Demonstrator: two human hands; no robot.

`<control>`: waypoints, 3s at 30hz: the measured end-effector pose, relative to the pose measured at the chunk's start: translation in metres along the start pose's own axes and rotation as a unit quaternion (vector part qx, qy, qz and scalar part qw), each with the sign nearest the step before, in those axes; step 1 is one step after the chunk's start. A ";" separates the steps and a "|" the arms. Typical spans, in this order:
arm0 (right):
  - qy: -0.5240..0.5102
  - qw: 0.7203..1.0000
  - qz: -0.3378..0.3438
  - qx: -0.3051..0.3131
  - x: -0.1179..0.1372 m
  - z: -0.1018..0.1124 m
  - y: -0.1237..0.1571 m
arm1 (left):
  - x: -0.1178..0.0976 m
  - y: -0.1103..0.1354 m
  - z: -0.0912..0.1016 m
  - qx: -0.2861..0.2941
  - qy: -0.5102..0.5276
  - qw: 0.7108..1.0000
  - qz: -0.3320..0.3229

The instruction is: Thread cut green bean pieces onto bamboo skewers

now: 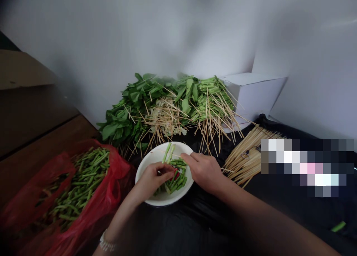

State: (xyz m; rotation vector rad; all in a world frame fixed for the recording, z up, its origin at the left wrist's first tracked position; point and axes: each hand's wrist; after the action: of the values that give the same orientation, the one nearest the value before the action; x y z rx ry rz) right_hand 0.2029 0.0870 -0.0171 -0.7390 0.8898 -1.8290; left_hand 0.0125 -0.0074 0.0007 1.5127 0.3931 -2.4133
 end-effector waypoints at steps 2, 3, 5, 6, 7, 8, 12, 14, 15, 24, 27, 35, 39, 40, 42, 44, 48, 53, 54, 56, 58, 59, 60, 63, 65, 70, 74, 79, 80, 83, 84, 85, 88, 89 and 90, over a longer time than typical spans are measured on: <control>0.001 1.000 0.000 0.012 0.000 0.000 -0.001 | 0.003 0.002 -0.003 -0.023 -0.102 0.994 -0.042; 0.000 1.000 0.002 0.017 0.001 0.000 -0.001 | 0.005 0.003 -0.003 -0.038 -0.138 0.988 -0.062; -0.001 1.000 0.005 0.020 0.001 -0.001 0.000 | 0.006 0.005 -0.004 -0.055 -0.185 0.977 -0.090; 0.000 1.000 0.006 0.019 0.001 -0.001 0.000 | 0.006 0.006 -0.004 -0.056 -0.203 0.973 -0.092; 0.000 1.000 0.007 0.017 0.001 -0.002 0.001 | 0.005 0.006 -0.004 -0.053 -0.219 0.970 -0.087; 0.002 1.000 0.008 0.015 0.001 -0.002 0.001 | 0.004 0.007 -0.003 -0.047 -0.234 0.968 -0.080; 0.002 1.000 0.011 0.018 0.001 -0.002 0.001 | 0.000 0.008 -0.003 -0.017 -0.276 0.958 -0.080; 0.001 1.000 0.011 0.018 0.001 -0.002 0.001 | -0.001 0.009 -0.004 -0.002 -0.289 0.953 -0.096; 0.001 1.000 0.011 0.018 0.001 -0.002 0.001 | -0.001 0.009 -0.004 0.004 -0.296 0.950 -0.101; -0.007 1.000 -0.003 0.012 -0.001 -0.002 0.001 | -0.001 0.012 -0.005 -0.031 -0.290 0.952 -0.097; -0.007 1.000 -0.006 -0.011 -0.002 0.000 0.000 | -0.001 0.008 -0.003 -0.062 -0.206 0.974 -0.076; -0.007 1.000 -0.002 -0.031 -0.001 0.001 -0.001 | 0.000 -0.009 0.012 -0.195 0.167 0.966 0.032; -0.006 1.000 0.001 -0.027 -0.001 0.000 -0.001 | 0.001 -0.012 0.018 -0.223 0.298 0.923 0.103; -0.006 1.000 0.003 -0.024 -0.001 0.000 0.000 | 0.000 -0.012 0.019 -0.220 0.326 0.912 0.114; -0.003 1.000 0.006 -0.017 -0.001 -0.001 0.000 | -0.002 -0.011 0.019 -0.204 0.371 0.896 0.130; 0.000 1.000 0.006 -0.010 -0.002 -0.002 0.001 | -0.005 -0.011 0.019 -0.188 0.393 0.889 0.137; 0.002 1.000 0.003 -0.002 -0.003 -0.003 0.002 | -0.008 -0.010 0.018 -0.179 0.406 0.886 0.135; 0.009 1.000 0.008 -0.004 -0.002 -0.003 0.002 | -0.009 -0.009 0.018 -0.183 0.404 0.886 0.132; 0.010 1.000 0.009 -0.003 -0.002 -0.003 0.002 | -0.009 -0.009 0.018 -0.184 0.401 0.888 0.132; 0.010 1.000 0.010 -0.001 -0.002 -0.003 0.002 | -0.009 -0.008 0.017 -0.184 0.395 0.891 0.130; 0.009 1.000 0.011 0.001 -0.002 -0.003 0.002 | -0.009 -0.008 0.017 -0.188 0.394 0.891 0.127; 0.008 1.000 0.012 0.001 -0.002 -0.003 0.002 | -0.009 -0.009 0.017 -0.190 0.395 0.890 0.127; 0.008 1.000 0.012 0.002 -0.002 -0.003 0.002 | -0.009 -0.009 0.017 -0.191 0.397 0.889 0.127; 0.008 1.000 0.009 0.005 -0.002 -0.003 0.003 | -0.009 -0.009 0.018 -0.194 0.401 0.886 0.127; 0.004 1.000 0.007 0.007 -0.002 -0.003 0.003 | -0.009 -0.009 0.018 -0.195 0.400 0.887 0.126; 0.003 1.000 0.002 0.010 -0.002 -0.003 0.003 | -0.010 -0.009 0.018 -0.202 0.397 0.887 0.126; 0.005 1.000 0.005 0.003 -0.002 -0.004 0.004 | -0.010 -0.008 0.017 -0.202 0.382 0.894 0.121; -0.006 1.000 0.011 -0.011 0.000 -0.002 0.002 | -0.009 -0.010 0.016 -0.202 0.400 0.886 0.119; -0.006 1.000 0.012 -0.011 0.000 -0.002 0.002 | -0.008 -0.010 0.016 -0.204 0.407 0.883 0.114; -0.005 1.000 0.018 -0.004 0.000 -0.003 0.002 | -0.007 -0.010 0.014 -0.202 0.418 0.878 0.114; -0.007 1.000 0.018 -0.003 0.000 -0.003 0.003 | -0.006 -0.010 0.014 -0.197 0.420 0.878 0.120; -0.010 1.000 0.016 -0.002 0.000 -0.003 0.003 | -0.006 -0.010 0.014 -0.190 0.421 0.877 0.130; -0.024 1.000 0.009 -0.002 0.000 -0.004 0.003 | -0.007 -0.009 0.015 -0.163 0.422 0.879 0.150; -0.030 1.000 0.008 -0.002 0.000 -0.004 0.003 | -0.007 -0.008 0.016 -0.156 0.421 0.880 0.152; -0.036 0.999 0.006 -0.002 0.000 -0.004 0.003 | -0.006 -0.008 0.016 -0.150 0.419 0.882 0.153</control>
State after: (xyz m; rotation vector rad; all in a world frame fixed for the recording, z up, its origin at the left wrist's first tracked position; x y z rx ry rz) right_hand 0.2013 0.0868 -0.0218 -0.7953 0.8488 -1.7791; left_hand -0.0015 -0.0051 0.0142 2.1861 0.5944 -1.2814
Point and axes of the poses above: each hand's wrist, its own y-axis away from the middle knuckle, its own z-axis out of the back of the hand, x = y × z, and after that the axes turned 11 degrees about -x, right-handed
